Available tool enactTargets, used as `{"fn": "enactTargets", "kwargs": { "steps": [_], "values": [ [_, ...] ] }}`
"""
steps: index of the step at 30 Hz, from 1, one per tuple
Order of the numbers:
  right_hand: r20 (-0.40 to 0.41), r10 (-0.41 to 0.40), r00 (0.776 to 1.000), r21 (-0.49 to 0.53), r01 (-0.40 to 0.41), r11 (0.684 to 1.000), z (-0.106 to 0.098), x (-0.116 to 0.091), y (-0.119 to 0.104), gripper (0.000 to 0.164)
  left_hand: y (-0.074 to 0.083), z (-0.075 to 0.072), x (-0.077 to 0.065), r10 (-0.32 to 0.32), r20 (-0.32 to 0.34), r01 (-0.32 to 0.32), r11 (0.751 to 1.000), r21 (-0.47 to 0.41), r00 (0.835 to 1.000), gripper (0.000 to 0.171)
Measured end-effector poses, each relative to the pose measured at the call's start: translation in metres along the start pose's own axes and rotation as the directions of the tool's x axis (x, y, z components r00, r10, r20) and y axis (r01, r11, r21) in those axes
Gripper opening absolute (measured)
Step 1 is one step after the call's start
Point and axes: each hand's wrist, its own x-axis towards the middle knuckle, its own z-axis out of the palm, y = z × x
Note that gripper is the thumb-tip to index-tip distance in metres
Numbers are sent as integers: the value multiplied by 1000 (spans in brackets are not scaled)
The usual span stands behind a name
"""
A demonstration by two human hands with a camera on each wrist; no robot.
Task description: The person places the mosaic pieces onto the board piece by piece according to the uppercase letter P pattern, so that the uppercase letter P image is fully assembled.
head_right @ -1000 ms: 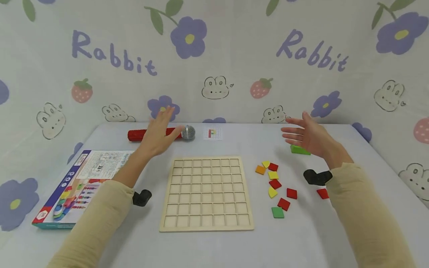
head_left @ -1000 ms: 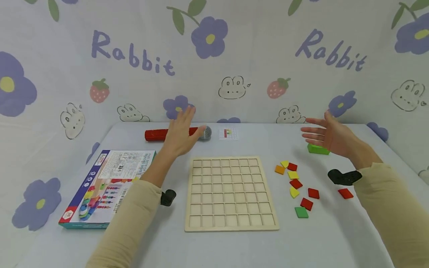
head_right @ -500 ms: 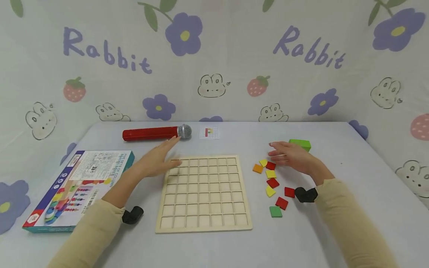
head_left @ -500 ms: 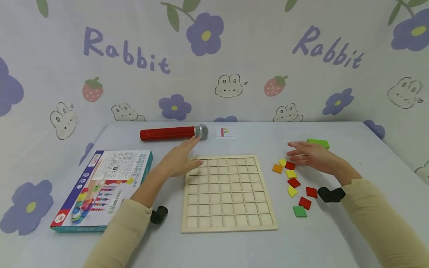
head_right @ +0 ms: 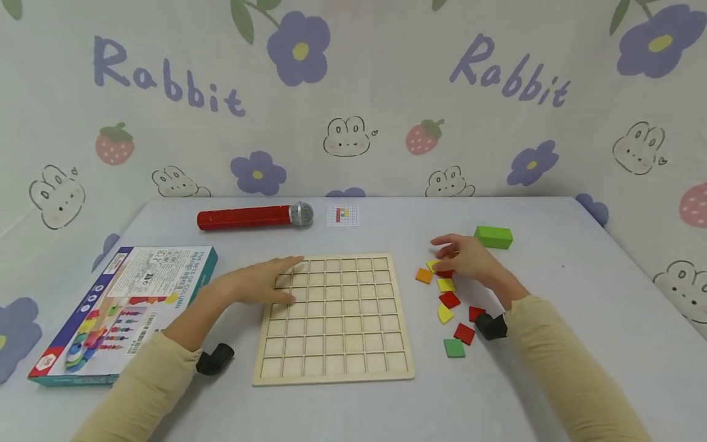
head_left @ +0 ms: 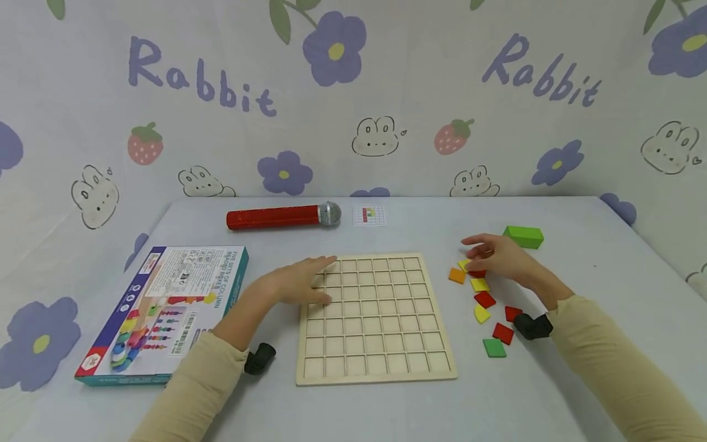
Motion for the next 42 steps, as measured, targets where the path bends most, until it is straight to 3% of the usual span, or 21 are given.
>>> {"fn": "enactTargets", "kwargs": {
  "steps": [8,15,23,32,42],
  "values": [
    [-5,-15,1000,-70,15,997,6,-1,-8,52,1,3,-6,-74,19,74,997,14,997,81],
    [-22,-5,1000,-112,2,994,5,-1,-11,51,4,4,-6,-56,16,56,998,-2,998,80],
    [-13,-15,1000,-99,13,995,6,1,-7,53,12,6,0,-101,-12,102,992,77,995,82],
    [-9,-5,1000,-129,4,992,3,1,-8,49,20,7,3,-150,9,148,985,89,989,76],
    [-19,-26,999,-27,26,999,-1,-1,-14,45,27,10,8,-171,26,166,976,143,985,74]
  ]
}}
